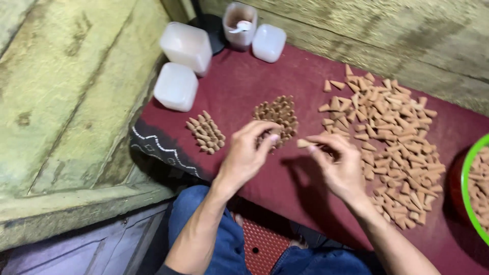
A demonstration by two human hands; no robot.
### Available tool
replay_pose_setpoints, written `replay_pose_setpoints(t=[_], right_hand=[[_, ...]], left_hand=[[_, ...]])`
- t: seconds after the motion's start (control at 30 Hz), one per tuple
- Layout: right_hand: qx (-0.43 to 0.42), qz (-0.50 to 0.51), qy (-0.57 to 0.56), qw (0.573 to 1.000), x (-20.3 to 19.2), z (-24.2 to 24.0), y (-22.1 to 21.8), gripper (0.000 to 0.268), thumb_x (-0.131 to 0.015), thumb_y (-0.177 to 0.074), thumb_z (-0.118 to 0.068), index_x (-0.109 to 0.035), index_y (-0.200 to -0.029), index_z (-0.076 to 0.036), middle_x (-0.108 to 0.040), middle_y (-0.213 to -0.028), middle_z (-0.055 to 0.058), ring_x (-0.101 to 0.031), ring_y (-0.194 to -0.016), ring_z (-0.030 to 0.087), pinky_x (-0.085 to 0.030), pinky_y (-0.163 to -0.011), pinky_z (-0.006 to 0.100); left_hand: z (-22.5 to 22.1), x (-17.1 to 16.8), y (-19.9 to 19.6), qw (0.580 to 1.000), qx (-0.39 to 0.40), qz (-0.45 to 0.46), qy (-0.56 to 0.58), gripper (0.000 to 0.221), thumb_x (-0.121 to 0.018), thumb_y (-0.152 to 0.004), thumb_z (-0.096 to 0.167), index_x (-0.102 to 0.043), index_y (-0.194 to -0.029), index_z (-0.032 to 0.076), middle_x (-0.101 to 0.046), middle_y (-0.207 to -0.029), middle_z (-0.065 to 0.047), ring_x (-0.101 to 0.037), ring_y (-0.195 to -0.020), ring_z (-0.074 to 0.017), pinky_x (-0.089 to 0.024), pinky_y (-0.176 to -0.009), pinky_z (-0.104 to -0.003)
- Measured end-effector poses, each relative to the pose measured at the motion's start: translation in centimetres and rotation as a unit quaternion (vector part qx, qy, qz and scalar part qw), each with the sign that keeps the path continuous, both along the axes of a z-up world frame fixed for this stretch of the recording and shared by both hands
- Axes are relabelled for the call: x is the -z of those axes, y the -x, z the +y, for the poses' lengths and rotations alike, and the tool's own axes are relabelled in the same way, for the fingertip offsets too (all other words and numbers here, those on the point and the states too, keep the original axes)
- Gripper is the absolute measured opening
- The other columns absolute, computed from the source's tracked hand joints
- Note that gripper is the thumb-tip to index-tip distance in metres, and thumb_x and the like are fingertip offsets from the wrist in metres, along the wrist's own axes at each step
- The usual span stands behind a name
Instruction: Sorting and arranging incense cones into organized piles on a work surface.
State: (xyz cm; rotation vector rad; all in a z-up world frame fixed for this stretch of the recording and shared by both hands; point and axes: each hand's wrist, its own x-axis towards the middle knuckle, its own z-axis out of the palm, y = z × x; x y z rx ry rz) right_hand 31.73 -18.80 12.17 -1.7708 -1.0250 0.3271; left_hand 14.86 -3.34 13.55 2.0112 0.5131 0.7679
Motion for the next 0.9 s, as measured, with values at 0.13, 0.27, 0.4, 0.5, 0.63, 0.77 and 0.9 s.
replay_pose_setpoints(t=[0.13,0.27,0.4,0.5,0.63,0.77,0.9], right_hand=[[-0.073,0.009,-0.010,0.997,1.3,6.7,3.8,0.025,-0.087,-0.080,-0.008,-0.082,-0.104,-0.014,-0.076,-0.085,0.008,-0.076,-0.080,0.020,-0.060,-0.077,0.033],[-0.120,-0.030,-0.001,0.992,2.5,13.4,6.9,0.018,-0.085,-0.083,-0.013,-0.080,-0.100,-0.015,-0.077,-0.084,0.006,-0.077,-0.079,0.023,-0.060,-0.074,0.036],[-0.138,-0.038,0.037,0.989,5.5,18.3,8.1,0.013,-0.080,-0.090,-0.016,-0.080,-0.102,-0.013,-0.076,-0.086,0.010,-0.075,-0.085,0.029,-0.059,-0.076,0.038],[-0.151,-0.069,0.052,0.985,6.8,20.8,8.7,0.012,-0.078,-0.092,-0.016,-0.079,-0.103,-0.013,-0.074,-0.086,0.009,-0.074,-0.086,0.029,-0.059,-0.077,0.039],[-0.150,-0.106,0.066,0.981,11.9,23.0,8.3,0.014,-0.080,-0.089,-0.012,-0.078,-0.102,-0.009,-0.074,-0.089,0.012,-0.072,-0.090,0.034,-0.058,-0.083,0.043],[-0.188,-0.123,0.098,0.969,12.2,23.6,8.9,0.014,-0.077,-0.091,-0.015,-0.076,-0.104,-0.010,-0.073,-0.090,0.011,-0.071,-0.092,0.033,-0.058,-0.082,0.043],[-0.201,-0.178,0.116,0.956,11.4,24.1,9.3,0.013,-0.076,-0.091,-0.015,-0.078,-0.103,-0.010,-0.073,-0.089,0.009,-0.071,-0.091,0.030,-0.059,-0.082,0.040]], left_hand=[[4.2,-0.7,5.5,0.986,-0.161,-0.010,-0.035,0.020,-0.071,-0.095,0.013,-0.075,-0.115,0.012,-0.075,-0.105,-0.008,-0.074,-0.099,-0.0271,-0.059,-0.087,-0.038],[7.4,0.7,10.0,0.970,-0.240,0.000,-0.029,0.020,-0.071,-0.095,0.010,-0.074,-0.114,0.007,-0.075,-0.101,-0.011,-0.074,-0.095,-0.0287,-0.060,-0.081,-0.038],[9.7,1.9,12.1,0.953,-0.298,0.039,-0.034,0.021,-0.071,-0.093,0.011,-0.075,-0.112,0.002,-0.072,-0.104,-0.013,-0.073,-0.095,-0.0310,-0.061,-0.082,-0.037],[10.9,3.2,12.9,0.947,-0.311,0.079,-0.018,0.021,-0.070,-0.091,0.010,-0.075,-0.110,0.002,-0.071,-0.101,-0.013,-0.073,-0.093,-0.0308,-0.060,-0.083,-0.039],[12.2,4.6,13.3,0.948,-0.294,0.125,0.007,0.021,-0.070,-0.091,0.012,-0.076,-0.109,0.005,-0.072,-0.098,-0.010,-0.073,-0.091,-0.0287,-0.058,-0.085,-0.039],[13.0,4.7,13.4,0.947,-0.291,0.137,0.015,0.020,-0.069,-0.091,0.013,-0.075,-0.108,0.005,-0.072,-0.097,-0.011,-0.073,-0.092,-0.0291,-0.057,-0.086,-0.040],[13.2,4.7,13.2,0.949,-0.279,0.140,0.044,0.023,-0.068,-0.092,0.013,-0.074,-0.112,0.004,-0.072,-0.101,-0.013,-0.073,-0.094,-0.0309,-0.056,-0.089,-0.041]])
